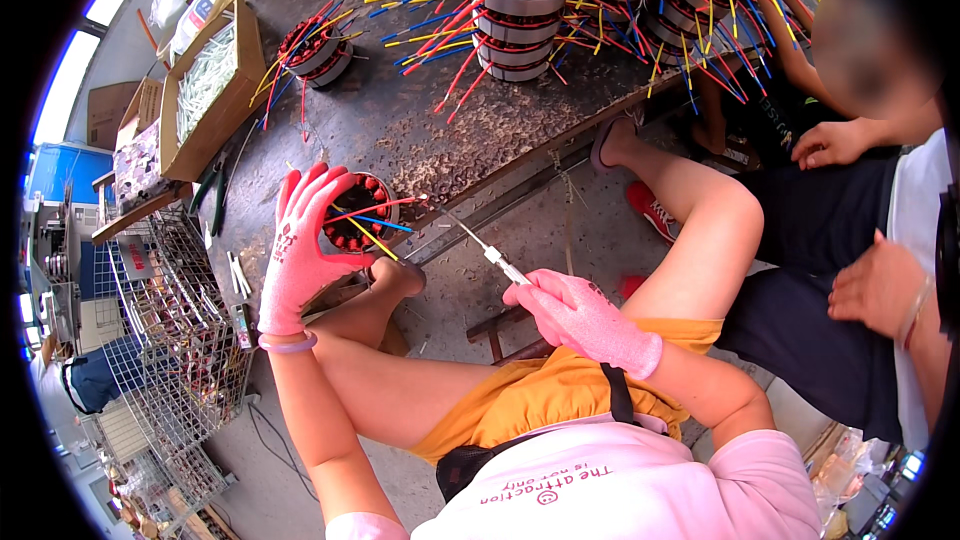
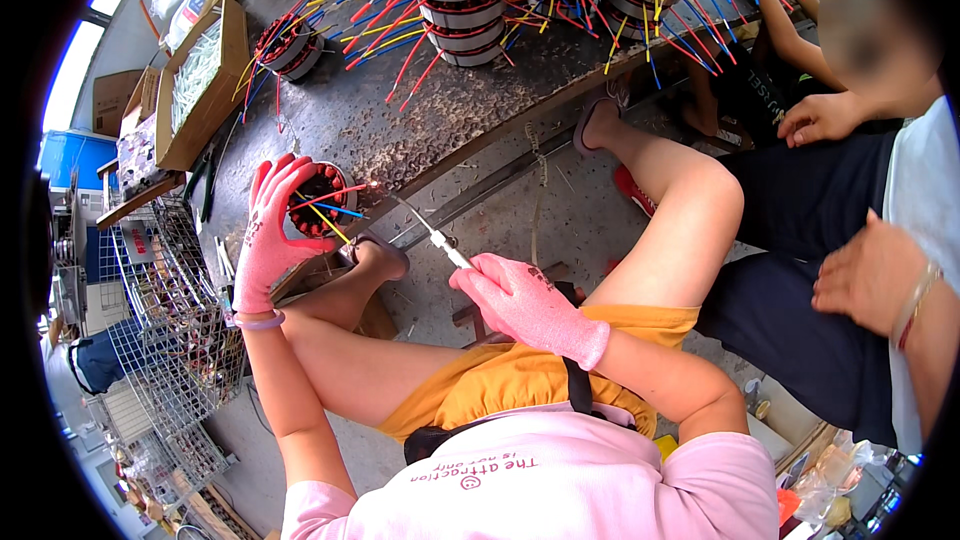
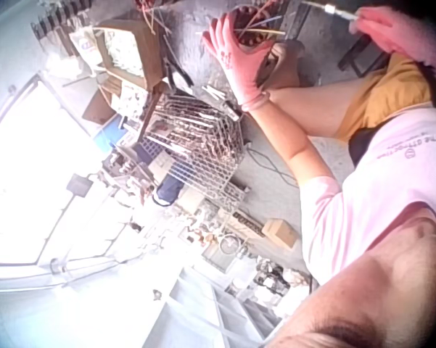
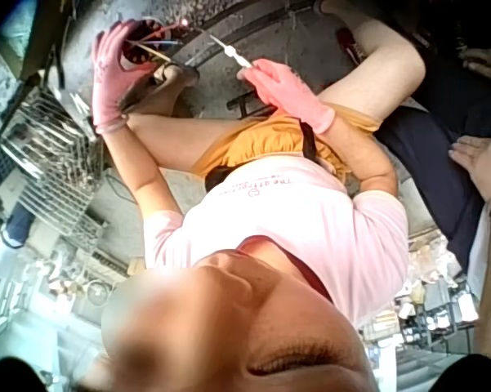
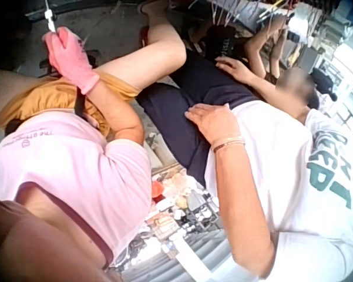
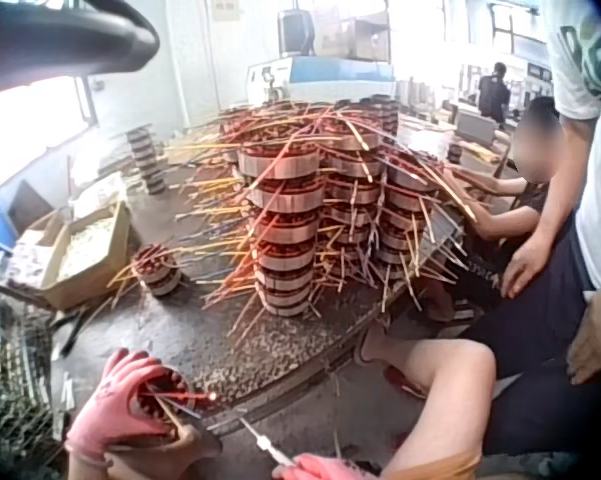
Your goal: The person uses a soldering iron to connect wires on electromagnetic coils, handling one coil at a time from a large stack on the table and placing completed ones back.
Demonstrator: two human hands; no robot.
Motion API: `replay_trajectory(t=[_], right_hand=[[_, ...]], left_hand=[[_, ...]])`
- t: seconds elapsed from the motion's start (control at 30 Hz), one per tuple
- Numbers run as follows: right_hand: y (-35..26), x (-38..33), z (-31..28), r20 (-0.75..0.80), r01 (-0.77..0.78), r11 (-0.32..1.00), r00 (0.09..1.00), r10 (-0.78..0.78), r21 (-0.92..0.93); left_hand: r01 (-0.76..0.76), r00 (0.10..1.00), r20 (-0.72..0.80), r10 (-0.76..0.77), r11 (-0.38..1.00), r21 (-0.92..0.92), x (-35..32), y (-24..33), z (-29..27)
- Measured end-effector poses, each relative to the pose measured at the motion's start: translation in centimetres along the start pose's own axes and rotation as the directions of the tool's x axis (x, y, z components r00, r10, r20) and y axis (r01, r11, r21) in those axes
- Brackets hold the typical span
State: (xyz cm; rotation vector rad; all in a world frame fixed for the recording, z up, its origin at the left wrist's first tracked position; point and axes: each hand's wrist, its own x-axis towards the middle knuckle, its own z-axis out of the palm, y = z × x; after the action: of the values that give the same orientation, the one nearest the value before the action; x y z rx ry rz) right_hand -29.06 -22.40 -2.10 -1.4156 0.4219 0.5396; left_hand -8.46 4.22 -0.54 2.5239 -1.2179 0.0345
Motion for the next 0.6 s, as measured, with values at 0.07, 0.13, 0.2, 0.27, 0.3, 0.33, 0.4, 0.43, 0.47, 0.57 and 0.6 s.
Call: replay_trajectory(t=[0.07,0.13,0.2,0.27,0.3,0.33,0.4,0.43,0.47,0.57,0.6], right_hand=[[0.01,0.01,-0.03,0.010,-0.004,1.000,1.000,0.004,0.019],[0.29,0.12,-0.08,0.015,0.007,0.999,1.000,-0.008,0.034],[0.31,0.09,-0.11,0.017,0.011,0.999,1.000,-0.011,0.047],[0.36,0.08,-0.15,0.017,0.020,0.998,1.000,-0.021,0.053],[0.48,0.12,-0.17,0.016,0.027,0.998,0.999,-0.028,0.052],[0.52,0.15,-0.18,0.015,0.034,0.998,0.999,-0.035,0.052],[0.08,-0.04,-0.16,0.010,0.011,0.999,1.000,-0.011,0.053],[-0.11,-0.10,-0.15,0.008,-0.001,0.999,1.000,0.001,0.053],[-0.04,-0.06,-0.14,0.000,0.015,0.999,1.000,-0.015,0.032],[0.38,0.15,-0.15,-0.010,0.031,1.000,0.999,-0.031,0.005],[0.49,0.21,-0.14,-0.002,0.014,1.000,1.000,-0.014,0.019]], left_hand=[[-0.001,1.000,0.002,0.001,1.000,0.001,0.01,-0.01,-0.04],[0.002,1.000,0.005,-0.002,1.000,-0.002,0.03,0.02,-0.06],[0.007,1.000,0.007,-0.007,1.000,-0.010,0.03,0.08,-0.08],[0.007,1.000,0.006,-0.007,1.000,-0.006,-0.03,-0.04,-0.03],[0.007,1.000,0.005,-0.007,1.000,-0.004,-0.04,-0.08,-0.02],[0.007,1.000,0.005,-0.007,1.000,-0.004,-0.02,-0.05,-0.01],[0.006,1.000,0.003,-0.006,1.000,-0.004,0.02,0.02,0.00],[0.004,1.000,0.002,-0.003,1.000,-0.001,0.00,-0.02,0.01],[0.001,1.000,0.001,-0.001,1.000,0.001,-0.03,-0.08,0.04],[0.000,1.000,0.000,0.000,1.000,0.004,0.00,0.00,0.02],[0.001,1.000,0.000,-0.001,1.000,0.004,0.03,0.05,0.01]])
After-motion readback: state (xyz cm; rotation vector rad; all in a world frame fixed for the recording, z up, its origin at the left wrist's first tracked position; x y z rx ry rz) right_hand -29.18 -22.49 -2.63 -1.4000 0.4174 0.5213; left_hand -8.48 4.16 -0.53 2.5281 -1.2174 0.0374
